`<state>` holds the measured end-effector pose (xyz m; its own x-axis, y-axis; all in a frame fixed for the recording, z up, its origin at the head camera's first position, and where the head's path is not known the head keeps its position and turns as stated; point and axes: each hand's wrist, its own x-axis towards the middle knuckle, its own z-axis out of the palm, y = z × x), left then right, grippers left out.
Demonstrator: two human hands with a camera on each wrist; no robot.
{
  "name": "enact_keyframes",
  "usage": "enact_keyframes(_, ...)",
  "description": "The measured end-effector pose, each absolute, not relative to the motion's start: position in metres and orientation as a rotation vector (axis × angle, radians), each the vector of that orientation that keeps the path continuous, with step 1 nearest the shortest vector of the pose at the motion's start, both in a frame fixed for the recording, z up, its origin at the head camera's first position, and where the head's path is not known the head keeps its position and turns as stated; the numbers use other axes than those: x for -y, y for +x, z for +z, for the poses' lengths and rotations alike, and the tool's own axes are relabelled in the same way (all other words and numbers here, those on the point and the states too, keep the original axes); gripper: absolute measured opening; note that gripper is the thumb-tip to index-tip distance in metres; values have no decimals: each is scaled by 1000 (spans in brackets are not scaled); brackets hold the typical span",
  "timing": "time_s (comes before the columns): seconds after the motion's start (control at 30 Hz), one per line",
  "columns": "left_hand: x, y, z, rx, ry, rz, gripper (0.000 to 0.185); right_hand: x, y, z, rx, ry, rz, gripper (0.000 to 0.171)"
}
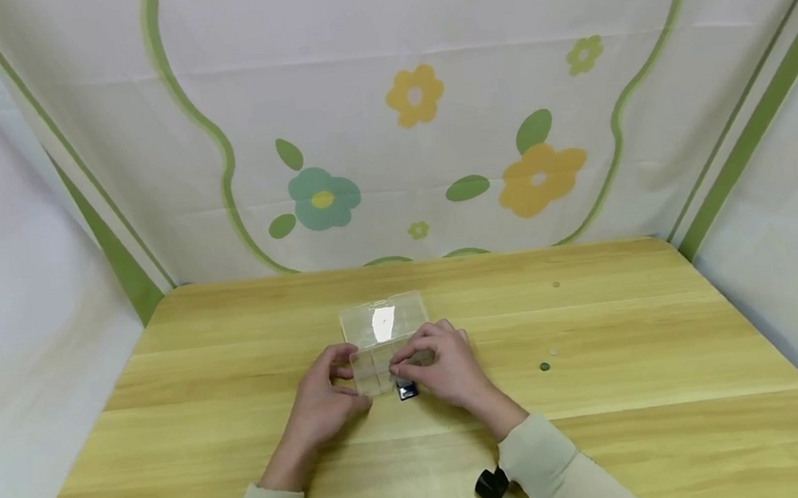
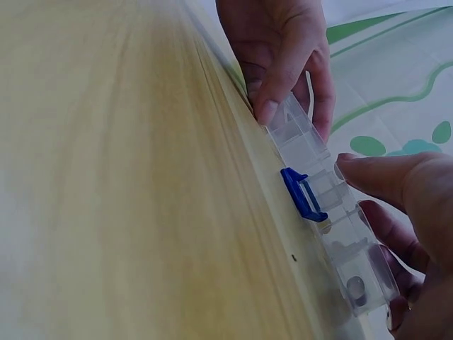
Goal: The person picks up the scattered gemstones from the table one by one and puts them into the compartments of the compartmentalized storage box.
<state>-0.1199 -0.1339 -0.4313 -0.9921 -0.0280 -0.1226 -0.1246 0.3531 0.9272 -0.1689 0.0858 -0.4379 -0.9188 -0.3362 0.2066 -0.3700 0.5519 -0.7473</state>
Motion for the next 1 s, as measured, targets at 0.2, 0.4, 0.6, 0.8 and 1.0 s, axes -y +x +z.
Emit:
enact_keyframes(0.2,132,-124,-431,-2508,-141,1742,78,-88,-170,-435,2742,606,1325,12)
enact_keyframes(0.4,134,-122,-432,-2517,-155,1733,79,-85,-169,-436,2742,628,1334,9)
enact_keyframes(0.6,135,-122,-432,-2510,-159,1739,78,-83,-169,-437,2746,625,1321,9)
enact_keyframes(0.8,135,-123,-432,-2494,-157,1750,80,-83,-169,-436,2770,595,1325,9)
enact_keyframes(1.0,136,-121,-433,-2492,-153,1754,81,-83,-168,-437,2774,598,1317,10)
